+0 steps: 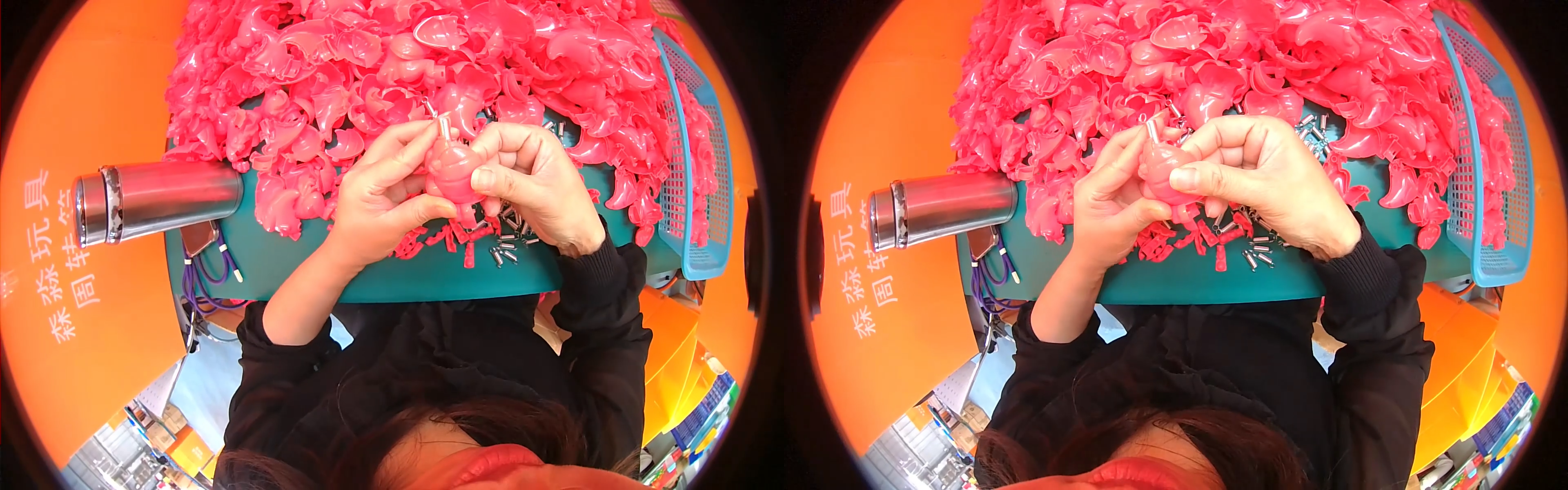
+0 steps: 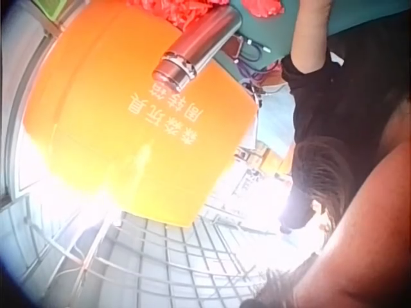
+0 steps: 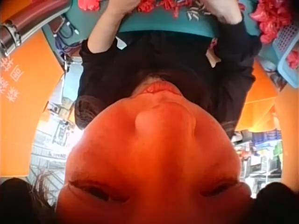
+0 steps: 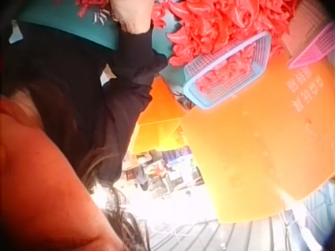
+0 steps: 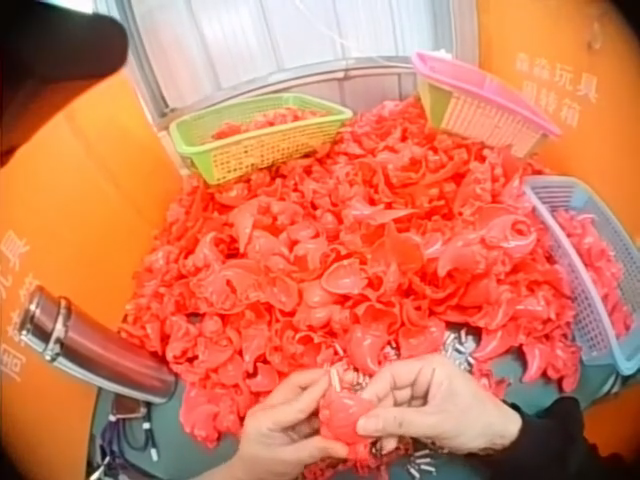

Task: Assembling small metal components into pink plastic toy bulb parts.

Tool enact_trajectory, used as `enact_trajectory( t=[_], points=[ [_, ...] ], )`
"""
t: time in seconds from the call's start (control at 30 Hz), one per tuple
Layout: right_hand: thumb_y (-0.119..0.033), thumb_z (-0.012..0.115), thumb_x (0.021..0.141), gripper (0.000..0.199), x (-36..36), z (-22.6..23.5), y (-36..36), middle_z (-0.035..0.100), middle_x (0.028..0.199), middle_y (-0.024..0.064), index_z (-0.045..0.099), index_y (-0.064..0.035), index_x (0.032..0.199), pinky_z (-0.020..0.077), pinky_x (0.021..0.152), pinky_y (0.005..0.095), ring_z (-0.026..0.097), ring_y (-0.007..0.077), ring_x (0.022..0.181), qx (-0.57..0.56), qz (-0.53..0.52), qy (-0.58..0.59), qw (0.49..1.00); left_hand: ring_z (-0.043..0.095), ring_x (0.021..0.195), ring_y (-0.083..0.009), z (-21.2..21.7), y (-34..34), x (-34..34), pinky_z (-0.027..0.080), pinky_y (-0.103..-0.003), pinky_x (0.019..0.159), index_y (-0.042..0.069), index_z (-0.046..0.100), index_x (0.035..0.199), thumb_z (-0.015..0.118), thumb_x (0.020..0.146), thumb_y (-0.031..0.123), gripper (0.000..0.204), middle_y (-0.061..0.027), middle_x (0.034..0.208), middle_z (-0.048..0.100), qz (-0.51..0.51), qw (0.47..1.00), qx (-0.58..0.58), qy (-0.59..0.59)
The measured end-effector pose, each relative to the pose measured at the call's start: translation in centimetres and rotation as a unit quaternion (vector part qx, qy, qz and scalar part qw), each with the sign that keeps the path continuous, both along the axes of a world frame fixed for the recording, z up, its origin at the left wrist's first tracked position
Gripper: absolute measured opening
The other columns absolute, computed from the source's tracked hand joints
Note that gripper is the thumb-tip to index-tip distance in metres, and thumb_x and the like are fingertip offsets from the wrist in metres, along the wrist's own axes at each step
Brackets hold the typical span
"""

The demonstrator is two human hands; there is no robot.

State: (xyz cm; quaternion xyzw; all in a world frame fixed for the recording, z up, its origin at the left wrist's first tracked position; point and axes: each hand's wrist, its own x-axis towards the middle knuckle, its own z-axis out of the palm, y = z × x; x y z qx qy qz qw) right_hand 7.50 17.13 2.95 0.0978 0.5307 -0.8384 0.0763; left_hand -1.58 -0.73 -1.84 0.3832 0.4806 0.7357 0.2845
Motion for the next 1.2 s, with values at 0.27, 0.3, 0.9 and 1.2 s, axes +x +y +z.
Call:
enact_trajectory(
  t=[0.27,0.3,0.9,1.2],
  points=[
    [-0.002,0.070,0.079,0.013,-0.7,-0.4,-1.5,0.067,0.077,0.0039,0.064,0.0018,0.090,0.0491,0.063,0.0197,0.062,0.0064,0.069,0.329,-0.121,0.138,0.926,0.049,0.121,-0.0236,0.9,0.3,0.4,0.038,-0.036,0.104,0.002,0.021,0.145,0.047,0.096,0.007,0.056,-0.0143,0.135,0.042,-0.038,0.947,-0.030,-0.319],
    [-0.003,0.072,0.078,0.013,-0.6,-0.5,-1.7,0.067,0.075,0.0031,0.065,0.0024,0.088,0.0499,0.064,0.0209,0.062,0.0068,0.069,0.299,-0.107,0.139,0.938,0.056,0.111,-0.0202,1.3,0.5,0.7,0.044,-0.033,0.098,0.002,0.029,0.142,0.046,0.097,0.013,0.049,-0.0132,0.122,0.055,-0.008,0.962,-0.048,-0.270],
    [-0.009,0.067,0.079,0.035,-1.0,1.0,9.6,0.063,0.099,0.0109,0.060,-0.0109,0.113,0.0474,0.080,0.0348,0.060,0.0293,0.093,0.838,-0.238,0.204,0.446,0.064,0.097,-0.0266,2.6,0.1,-0.8,0.057,-0.032,0.073,0.002,0.052,0.115,0.046,0.098,0.025,0.029,-0.0094,0.107,0.063,0.074,0.934,-0.052,-0.345],
    [-0.008,0.069,0.073,0.036,-2.0,3.1,8.2,0.061,0.102,0.0097,0.058,-0.0061,0.107,0.0454,0.077,0.0314,0.057,0.0229,0.089,0.748,-0.217,0.180,0.601,0.062,0.082,-0.0093,3.2,0.2,-0.9,0.056,-0.027,0.072,0.006,0.055,0.103,0.058,0.092,0.013,0.013,0.0019,0.090,0.060,0.067,0.940,-0.063,-0.328]
  ],
)
